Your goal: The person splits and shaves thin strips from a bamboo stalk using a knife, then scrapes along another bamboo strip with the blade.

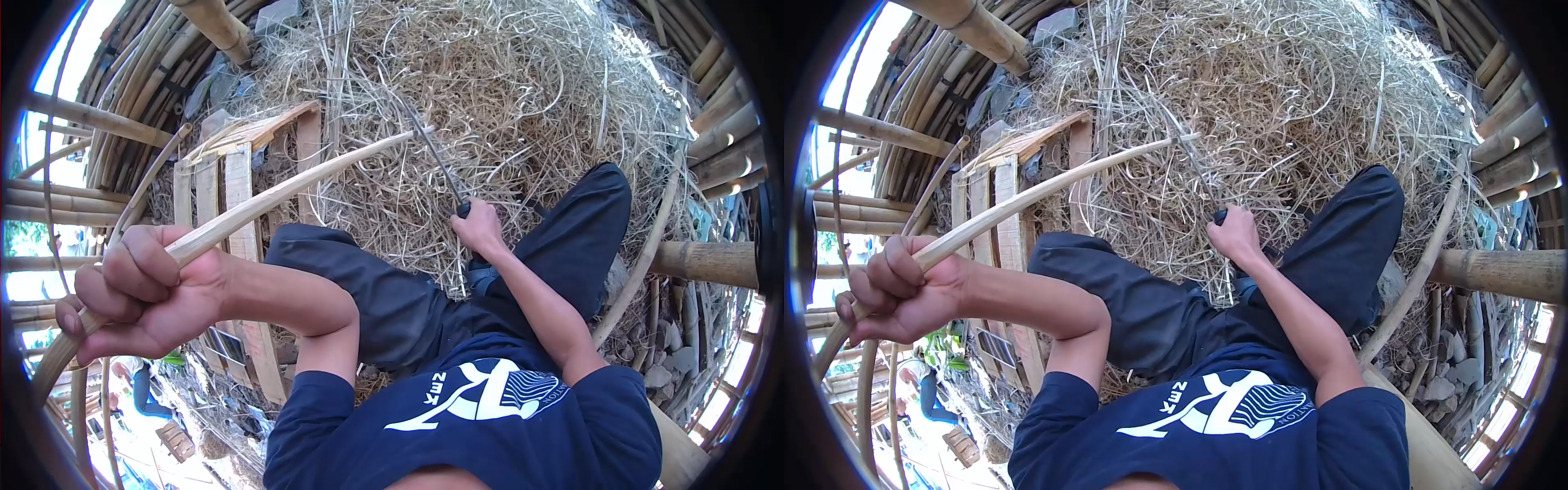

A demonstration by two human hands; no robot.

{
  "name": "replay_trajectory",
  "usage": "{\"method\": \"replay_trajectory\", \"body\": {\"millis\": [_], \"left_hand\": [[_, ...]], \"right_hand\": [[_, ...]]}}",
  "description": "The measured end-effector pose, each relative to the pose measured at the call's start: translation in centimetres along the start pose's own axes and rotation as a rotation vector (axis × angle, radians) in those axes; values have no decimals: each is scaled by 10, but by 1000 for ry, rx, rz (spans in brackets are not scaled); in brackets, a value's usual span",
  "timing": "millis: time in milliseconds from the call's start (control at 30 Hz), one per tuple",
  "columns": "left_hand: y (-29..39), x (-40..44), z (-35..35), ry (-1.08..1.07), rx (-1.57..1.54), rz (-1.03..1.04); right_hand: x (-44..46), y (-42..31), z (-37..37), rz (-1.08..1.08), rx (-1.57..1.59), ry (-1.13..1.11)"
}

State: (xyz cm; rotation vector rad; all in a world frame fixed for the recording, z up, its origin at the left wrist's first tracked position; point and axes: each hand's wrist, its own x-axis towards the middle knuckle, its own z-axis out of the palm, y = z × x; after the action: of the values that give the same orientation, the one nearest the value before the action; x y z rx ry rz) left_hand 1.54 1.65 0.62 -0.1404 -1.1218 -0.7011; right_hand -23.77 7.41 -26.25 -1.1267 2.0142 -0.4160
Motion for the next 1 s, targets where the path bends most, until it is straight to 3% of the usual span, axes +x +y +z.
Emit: {"method": "replay_trajectory", "body": {"millis": [533,600,800,933,1000], "left_hand": [[4,6,-12,60,-144,-60],[6,7,-13,70,-173,-85],[7,14,-13,127,-219,-78],[7,19,-11,159,-90,-17],[14,22,-16,-178,28,-183]], "right_hand": [[-20,23,5,19,301,-123],[-25,19,3,109,454,-188],[-30,22,-3,42,402,-215],[-40,20,-9,-31,317,-184],[-43,17,-11,-19,321,-195]]}}
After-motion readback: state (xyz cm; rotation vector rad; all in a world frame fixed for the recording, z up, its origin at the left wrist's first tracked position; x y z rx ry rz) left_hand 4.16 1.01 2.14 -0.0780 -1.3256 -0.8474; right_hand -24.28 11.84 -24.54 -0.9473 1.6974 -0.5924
